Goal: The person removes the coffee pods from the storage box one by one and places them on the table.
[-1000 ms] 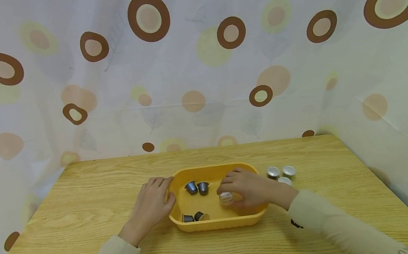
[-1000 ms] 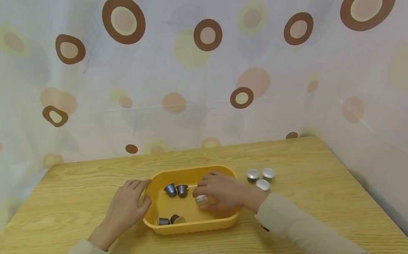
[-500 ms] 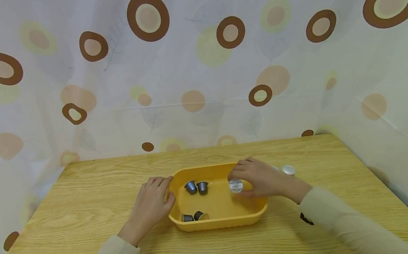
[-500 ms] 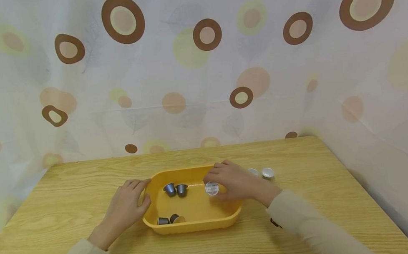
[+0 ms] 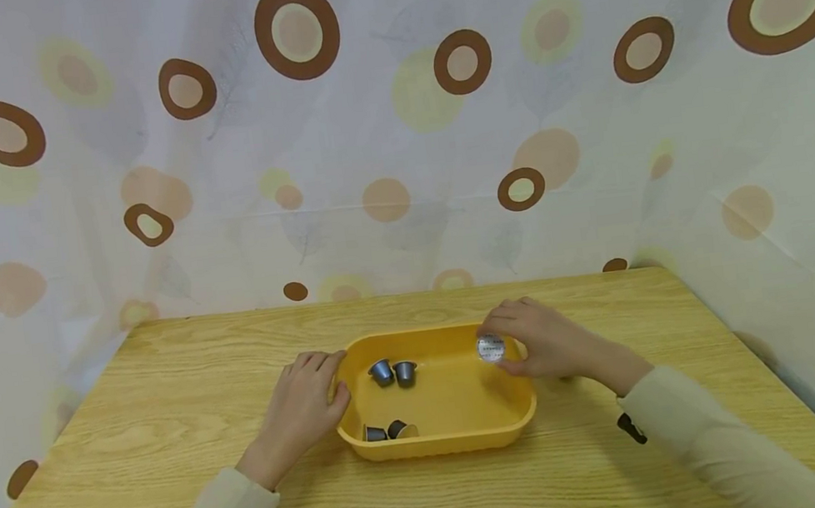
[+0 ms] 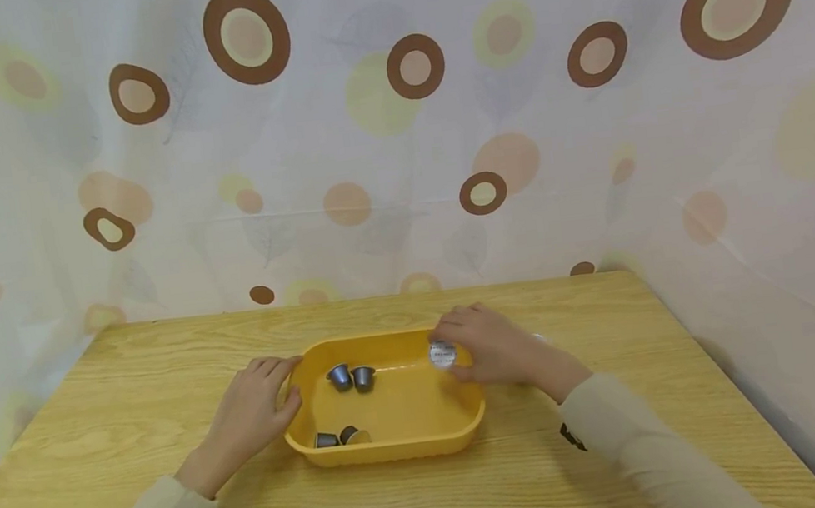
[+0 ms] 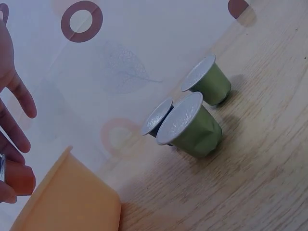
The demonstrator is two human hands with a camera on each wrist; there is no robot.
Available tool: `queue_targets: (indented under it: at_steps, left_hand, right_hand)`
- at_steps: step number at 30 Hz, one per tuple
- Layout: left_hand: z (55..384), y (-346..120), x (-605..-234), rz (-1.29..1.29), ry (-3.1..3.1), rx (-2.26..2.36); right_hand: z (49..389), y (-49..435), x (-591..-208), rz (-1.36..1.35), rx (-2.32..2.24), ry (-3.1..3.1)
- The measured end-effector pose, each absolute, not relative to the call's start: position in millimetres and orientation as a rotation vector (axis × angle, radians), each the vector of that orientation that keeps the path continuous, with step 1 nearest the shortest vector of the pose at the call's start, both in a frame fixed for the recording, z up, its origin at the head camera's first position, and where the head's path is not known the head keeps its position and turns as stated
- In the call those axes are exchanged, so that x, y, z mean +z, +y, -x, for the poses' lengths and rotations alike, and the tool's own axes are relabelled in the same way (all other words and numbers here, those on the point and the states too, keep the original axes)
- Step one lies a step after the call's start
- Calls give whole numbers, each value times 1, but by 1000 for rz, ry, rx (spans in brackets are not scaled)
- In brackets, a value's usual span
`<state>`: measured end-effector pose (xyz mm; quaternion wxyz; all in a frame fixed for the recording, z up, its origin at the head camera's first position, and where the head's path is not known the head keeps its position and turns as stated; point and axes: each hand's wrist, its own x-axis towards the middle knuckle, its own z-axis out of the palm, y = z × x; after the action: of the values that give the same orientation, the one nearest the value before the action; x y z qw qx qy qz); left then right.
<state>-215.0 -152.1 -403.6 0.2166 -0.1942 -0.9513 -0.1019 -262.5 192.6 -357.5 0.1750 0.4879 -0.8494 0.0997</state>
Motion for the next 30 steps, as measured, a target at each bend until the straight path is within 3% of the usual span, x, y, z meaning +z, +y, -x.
queue_targets:
  at_steps: [30]
  left_hand:
    - [215,-152,-403,538,-2644,-285]
  right_hand:
    - [266,246,-356,-1111,266,-2573]
